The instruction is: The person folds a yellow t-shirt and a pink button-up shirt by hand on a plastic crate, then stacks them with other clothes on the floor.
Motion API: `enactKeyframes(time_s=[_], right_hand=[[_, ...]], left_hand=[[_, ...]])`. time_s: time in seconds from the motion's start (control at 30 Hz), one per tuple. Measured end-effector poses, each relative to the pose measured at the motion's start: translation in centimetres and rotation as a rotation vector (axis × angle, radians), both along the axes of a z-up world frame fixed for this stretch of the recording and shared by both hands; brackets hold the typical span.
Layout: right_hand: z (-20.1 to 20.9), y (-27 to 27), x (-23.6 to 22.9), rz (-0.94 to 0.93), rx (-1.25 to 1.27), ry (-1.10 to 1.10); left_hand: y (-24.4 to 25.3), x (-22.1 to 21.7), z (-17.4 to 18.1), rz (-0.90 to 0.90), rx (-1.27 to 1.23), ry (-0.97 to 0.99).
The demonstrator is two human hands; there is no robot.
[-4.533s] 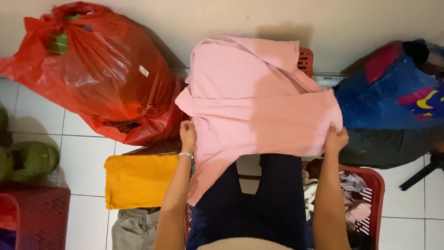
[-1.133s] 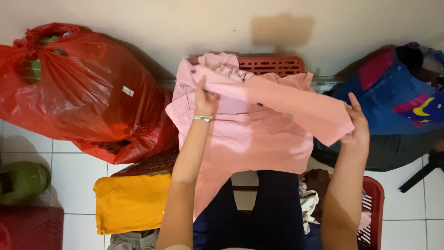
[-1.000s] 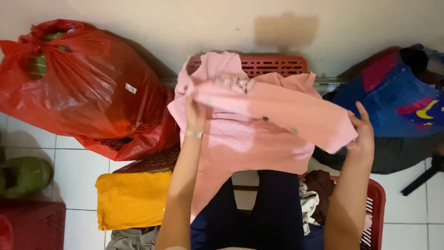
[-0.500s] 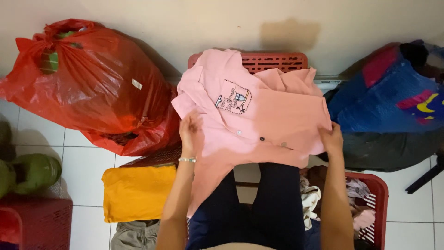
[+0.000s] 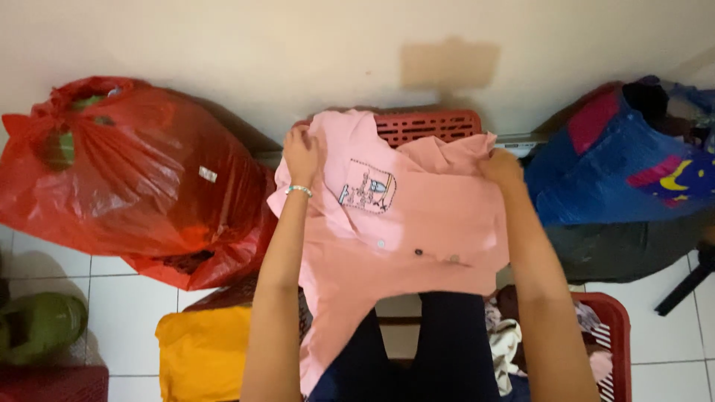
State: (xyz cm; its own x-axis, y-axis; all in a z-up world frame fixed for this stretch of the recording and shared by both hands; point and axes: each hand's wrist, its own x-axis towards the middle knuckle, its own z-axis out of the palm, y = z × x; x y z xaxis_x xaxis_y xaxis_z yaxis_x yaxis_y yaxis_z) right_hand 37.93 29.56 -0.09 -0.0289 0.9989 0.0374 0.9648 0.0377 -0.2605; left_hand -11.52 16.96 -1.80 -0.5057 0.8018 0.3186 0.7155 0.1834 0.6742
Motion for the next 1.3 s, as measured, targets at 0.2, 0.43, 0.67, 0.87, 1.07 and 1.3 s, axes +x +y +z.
enactKeyframes(time_s=[0.2,0.43,0.67,0.87,1.07,1.3], right_hand=[[0.5,12.7,5.5,-0.109,0.141,0.728],[-2.4,11.0,6.4,0.478,-0.280,1.040],[-5.2,5.1,2.0,-0.343,-0.628,1.107],[-2.0,6.0,1.5,-0.298,-0.527,1.317],[0.5,12.5,1.1,-0.152,-0.227,1.494],[-0.1,14.5,0.0,0.339,0.342,0.348]], left_hand=[[4.0,-1.2,-2.9,-0.033,-0.058,-0.048],[6.2,-3.2,-4.7,0.004,-0.291,-0.444],[2.9,-5.2,0.4,-0.098,-0.114,-0.670],[1.0,-5.1,4.4,-0.073,-0.037,-0.636],[2.2,-5.0,6.4,-0.026,0.154,-0.822],[1.8,-8.1,2.7,-0.149,-0.277,-0.379]])
